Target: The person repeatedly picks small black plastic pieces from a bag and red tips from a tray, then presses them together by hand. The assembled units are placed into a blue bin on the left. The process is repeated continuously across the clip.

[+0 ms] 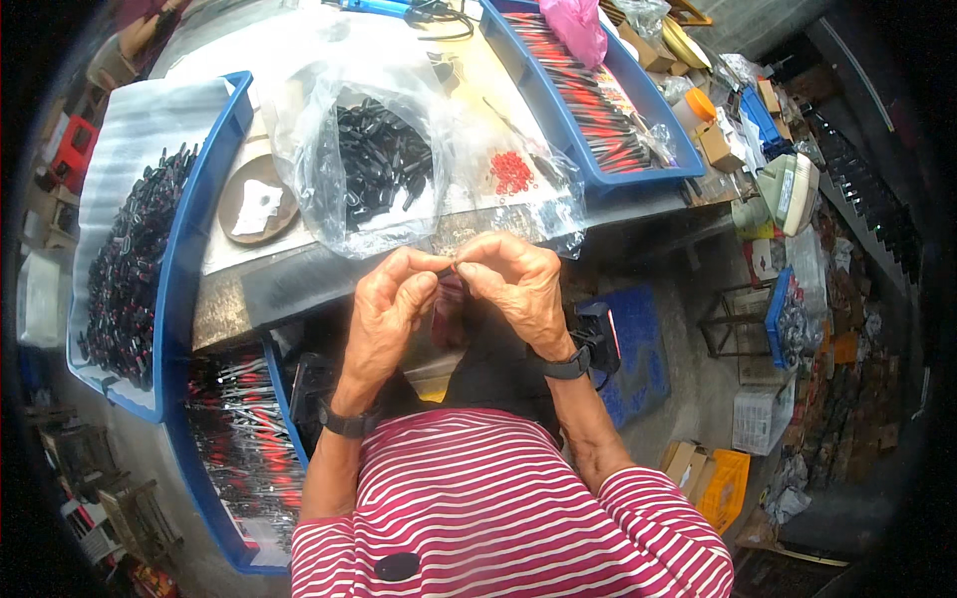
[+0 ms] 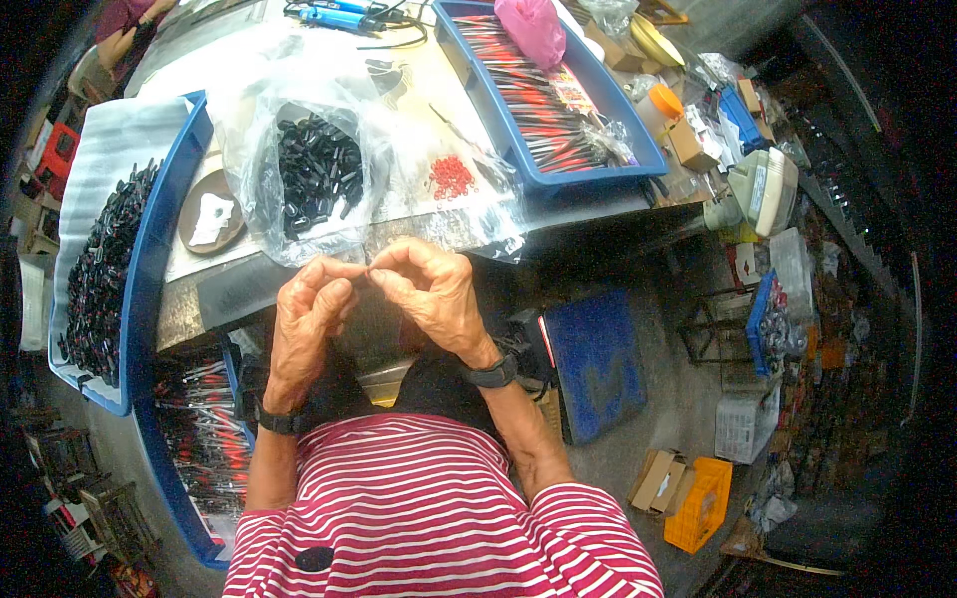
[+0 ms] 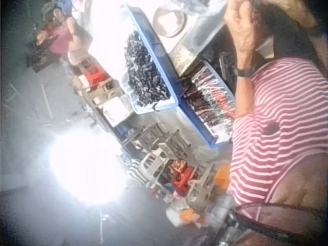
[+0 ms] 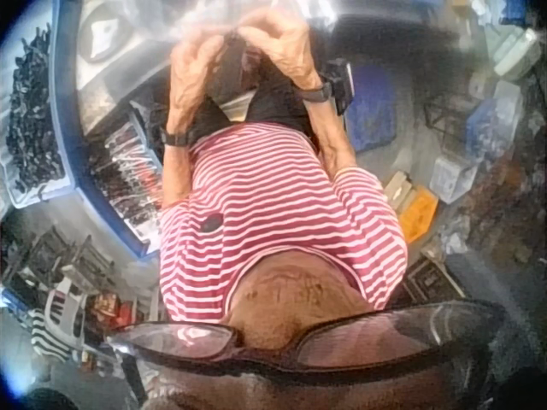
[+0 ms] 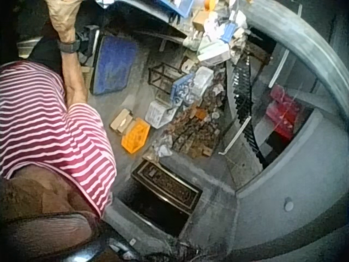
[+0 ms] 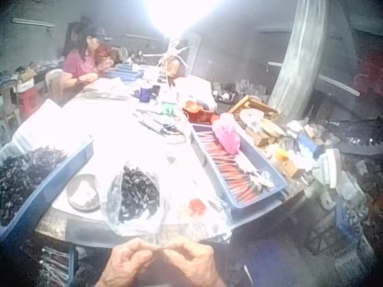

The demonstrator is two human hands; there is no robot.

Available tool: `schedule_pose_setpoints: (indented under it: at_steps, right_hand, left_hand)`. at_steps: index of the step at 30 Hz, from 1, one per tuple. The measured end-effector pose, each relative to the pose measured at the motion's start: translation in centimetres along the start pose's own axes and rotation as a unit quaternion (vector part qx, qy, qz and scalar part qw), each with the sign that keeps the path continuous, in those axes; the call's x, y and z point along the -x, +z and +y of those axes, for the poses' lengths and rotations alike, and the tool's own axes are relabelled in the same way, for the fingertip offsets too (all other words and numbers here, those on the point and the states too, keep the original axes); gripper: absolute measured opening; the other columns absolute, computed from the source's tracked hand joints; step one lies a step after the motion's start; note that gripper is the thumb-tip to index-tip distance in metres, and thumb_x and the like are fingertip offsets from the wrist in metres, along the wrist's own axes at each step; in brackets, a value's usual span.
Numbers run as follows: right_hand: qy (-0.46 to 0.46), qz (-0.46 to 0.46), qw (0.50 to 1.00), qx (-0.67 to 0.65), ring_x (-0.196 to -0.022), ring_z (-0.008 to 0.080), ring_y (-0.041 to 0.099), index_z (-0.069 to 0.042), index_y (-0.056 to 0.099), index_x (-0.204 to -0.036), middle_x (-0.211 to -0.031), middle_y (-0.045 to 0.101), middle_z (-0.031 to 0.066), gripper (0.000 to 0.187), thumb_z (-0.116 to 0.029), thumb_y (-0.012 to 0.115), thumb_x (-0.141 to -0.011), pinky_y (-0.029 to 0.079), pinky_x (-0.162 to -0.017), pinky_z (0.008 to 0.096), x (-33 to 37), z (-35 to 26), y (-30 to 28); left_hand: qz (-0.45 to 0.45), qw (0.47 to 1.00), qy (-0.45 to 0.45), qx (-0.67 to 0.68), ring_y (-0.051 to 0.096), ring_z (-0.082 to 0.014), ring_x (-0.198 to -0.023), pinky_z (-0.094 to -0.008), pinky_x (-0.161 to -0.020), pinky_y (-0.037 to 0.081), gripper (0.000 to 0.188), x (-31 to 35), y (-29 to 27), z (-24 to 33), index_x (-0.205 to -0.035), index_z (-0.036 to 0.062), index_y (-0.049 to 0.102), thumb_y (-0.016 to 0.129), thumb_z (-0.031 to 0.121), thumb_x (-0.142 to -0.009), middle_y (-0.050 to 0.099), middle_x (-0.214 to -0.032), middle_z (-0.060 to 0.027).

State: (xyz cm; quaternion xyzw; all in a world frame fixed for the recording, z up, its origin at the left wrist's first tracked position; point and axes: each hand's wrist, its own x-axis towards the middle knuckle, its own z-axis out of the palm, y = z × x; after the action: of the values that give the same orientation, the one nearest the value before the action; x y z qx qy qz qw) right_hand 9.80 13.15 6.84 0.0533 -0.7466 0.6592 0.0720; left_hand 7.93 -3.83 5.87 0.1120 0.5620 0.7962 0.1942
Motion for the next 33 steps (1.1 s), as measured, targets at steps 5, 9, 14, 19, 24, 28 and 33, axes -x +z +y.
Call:
schedule_pose_setpoints:
  at_steps: [5, 9, 14, 19, 24, 28, 33]
  right_hand:
    - [0.041, -0.033, 0.997, -0.052, -0.07, 0.0054, 0.055, 0.001, 0.065, -0.091, -0.089, 0.063, 0.0024, 0.009, -0.002, 0.066, -0.083, 0.045, -0.061, 0.0193, 0.1, 0.0, -0.5]
    - [0.022, -0.042, 0.998, -0.04, -0.07, 0.0052, 0.055, 0.001, 0.064, -0.091, -0.085, 0.063, 0.0017, 0.009, -0.002, 0.065, -0.083, 0.045, -0.06, 0.019, 0.2, 0.2, -0.5]
    - [0.112, -0.073, 0.985, -0.106, -0.063, 0.0081, 0.056, 0.002, 0.062, -0.093, -0.08, 0.062, 0.0042, 0.01, 0.0, 0.063, -0.084, 0.045, -0.055, 0.0201, 0.6, 0.1, -0.6]
    - [0.112, -0.081, 0.981, -0.134, -0.06, 0.0103, 0.057, 0.004, 0.06, -0.097, -0.078, 0.061, 0.0065, 0.012, 0.002, 0.06, -0.085, 0.047, -0.054, 0.0217, 0.8, 0.3, -0.1]
    - [0.11, -0.092, 0.978, -0.154, -0.062, 0.0104, 0.058, 0.005, 0.058, -0.099, -0.078, 0.062, 0.0075, 0.013, 0.002, 0.058, -0.086, 0.049, -0.056, 0.0225, 0.9, 0.6, 0.7]
    - [0.118, -0.096, 0.977, -0.146, -0.062, 0.0086, 0.059, 0.003, 0.058, -0.099, -0.078, 0.061, 0.0045, 0.014, -0.001, 0.059, -0.086, 0.047, -0.057, 0.0203, 0.9, 0.6, 1.2]
    - [0.096, -0.095, 0.987, -0.093, -0.065, 0.0093, 0.059, 0.004, 0.057, -0.105, -0.076, 0.061, 0.0047, 0.018, -0.001, 0.057, -0.088, 0.049, -0.059, 0.021, 0.5, 0.9, 1.4]
  left_hand:
    - [-0.014, 0.999, 0.01, -0.039, 0.036, -0.0016, -0.059, -0.0166, -0.05, 0.027, 0.024, 0.3, -0.2, 0.3, -0.1, 0.0041, 0.06, 0.059, 0.026, -0.09, 0.047, -0.07, 0.0064]
    - [0.006, 0.987, 0.064, -0.15, 0.052, -0.0071, -0.074, -0.0201, -0.064, 0.042, 0.01, 0.5, -0.4, 0.3, -0.098, -0.0014, 0.055, 0.054, 0.004, -0.09, 0.054, -0.082, -0.0003]
    - [0.033, 0.981, 0.092, -0.168, 0.047, -0.0066, -0.071, -0.02, -0.061, 0.039, 0.008, 0.8, -0.4, -0.6, -0.093, 0.0019, 0.049, 0.056, 0.004, -0.089, 0.05, -0.079, 0.0002]
    - [0.041, 0.964, 0.144, -0.222, 0.045, -0.0082, -0.069, -0.0215, -0.062, 0.04, 0.011, 0.9, -0.3, -1.2, -0.092, 0.0006, 0.049, 0.057, 0.007, -0.089, 0.047, -0.079, -0.0012]
    - [0.044, 0.942, 0.174, -0.282, 0.06, -0.0171, -0.063, -0.0272, -0.056, 0.045, 0.01, 0.9, -0.2, -1.1, -0.091, -0.0001, 0.047, 0.056, 0.002, -0.087, 0.057, -0.07, -0.0105]
    - [0.044, 0.951, 0.165, -0.258, 0.06, -0.0166, -0.063, -0.0267, -0.057, 0.045, 0.009, 0.9, -0.1, -1.1, -0.091, 0.0, 0.047, 0.055, 0.002, -0.087, 0.058, -0.07, -0.0097]
    - [0.066, 0.968, 0.117, -0.21, 0.057, -0.0115, -0.071, -0.0244, -0.064, 0.046, 0.009, 0.8, -0.2, -0.7, -0.092, -0.0005, 0.05, 0.057, 0.002, -0.087, 0.058, -0.076, -0.0065]
